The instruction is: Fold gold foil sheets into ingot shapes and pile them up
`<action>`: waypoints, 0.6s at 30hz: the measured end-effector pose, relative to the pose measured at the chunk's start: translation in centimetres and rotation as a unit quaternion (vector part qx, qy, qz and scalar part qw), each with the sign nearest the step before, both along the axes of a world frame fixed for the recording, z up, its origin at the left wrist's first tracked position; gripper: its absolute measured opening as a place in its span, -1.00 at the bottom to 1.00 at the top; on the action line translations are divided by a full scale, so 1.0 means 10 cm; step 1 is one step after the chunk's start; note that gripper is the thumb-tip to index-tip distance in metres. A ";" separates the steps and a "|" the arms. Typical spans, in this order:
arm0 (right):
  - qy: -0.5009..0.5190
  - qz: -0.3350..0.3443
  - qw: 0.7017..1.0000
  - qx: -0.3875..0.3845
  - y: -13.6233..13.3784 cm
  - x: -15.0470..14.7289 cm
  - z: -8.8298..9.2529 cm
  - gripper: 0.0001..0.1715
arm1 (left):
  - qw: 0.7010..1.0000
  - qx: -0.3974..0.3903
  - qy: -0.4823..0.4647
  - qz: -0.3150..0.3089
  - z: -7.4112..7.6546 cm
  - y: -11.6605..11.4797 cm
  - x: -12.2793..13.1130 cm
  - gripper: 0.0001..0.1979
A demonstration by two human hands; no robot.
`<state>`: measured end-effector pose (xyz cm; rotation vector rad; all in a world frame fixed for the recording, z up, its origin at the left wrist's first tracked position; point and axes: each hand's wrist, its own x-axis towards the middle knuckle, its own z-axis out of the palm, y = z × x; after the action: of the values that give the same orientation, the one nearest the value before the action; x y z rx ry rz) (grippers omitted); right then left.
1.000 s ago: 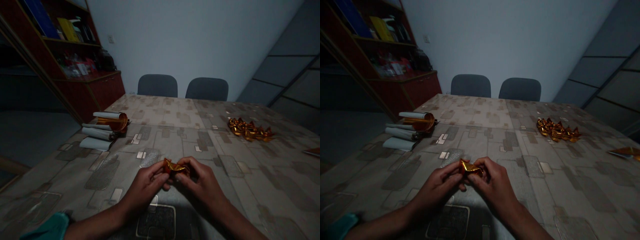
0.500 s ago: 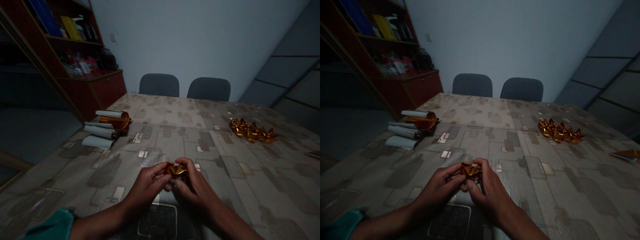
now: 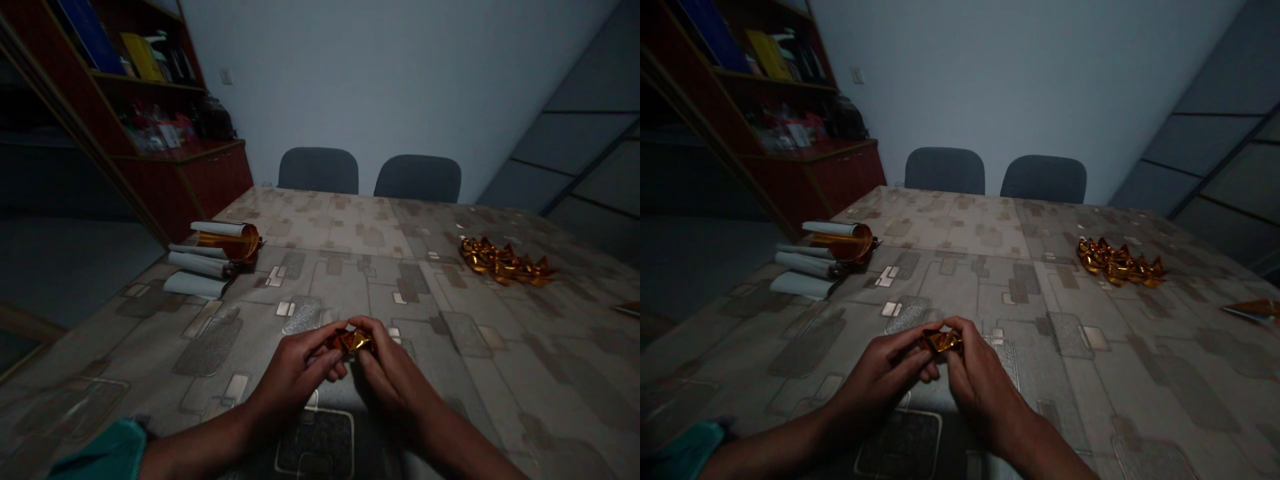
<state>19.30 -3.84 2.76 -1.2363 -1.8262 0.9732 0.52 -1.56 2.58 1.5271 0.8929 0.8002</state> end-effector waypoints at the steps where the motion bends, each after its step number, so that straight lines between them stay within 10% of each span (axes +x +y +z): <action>1: 0.013 -0.006 1.000 -0.008 0.00 0.01 0.01 -0.66 | 1.000 -0.003 -0.006 0.000 0.00 0.00 0.00 -0.56; 8: 0.117 -0.064 0.990 -0.046 -0.01 0.03 -0.02 -0.79 | 0.999 -0.009 -0.035 -0.001 -0.03 0.02 0.00 -0.63; 18: 0.012 -0.093 0.989 0.113 -0.01 0.04 0.01 -0.82 | 0.998 -0.001 -0.057 0.028 -0.10 0.00 0.00 -0.56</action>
<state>19.70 -3.98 2.85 -1.2218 -1.7141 0.6573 0.56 -1.52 1.59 1.4453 0.8554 0.9170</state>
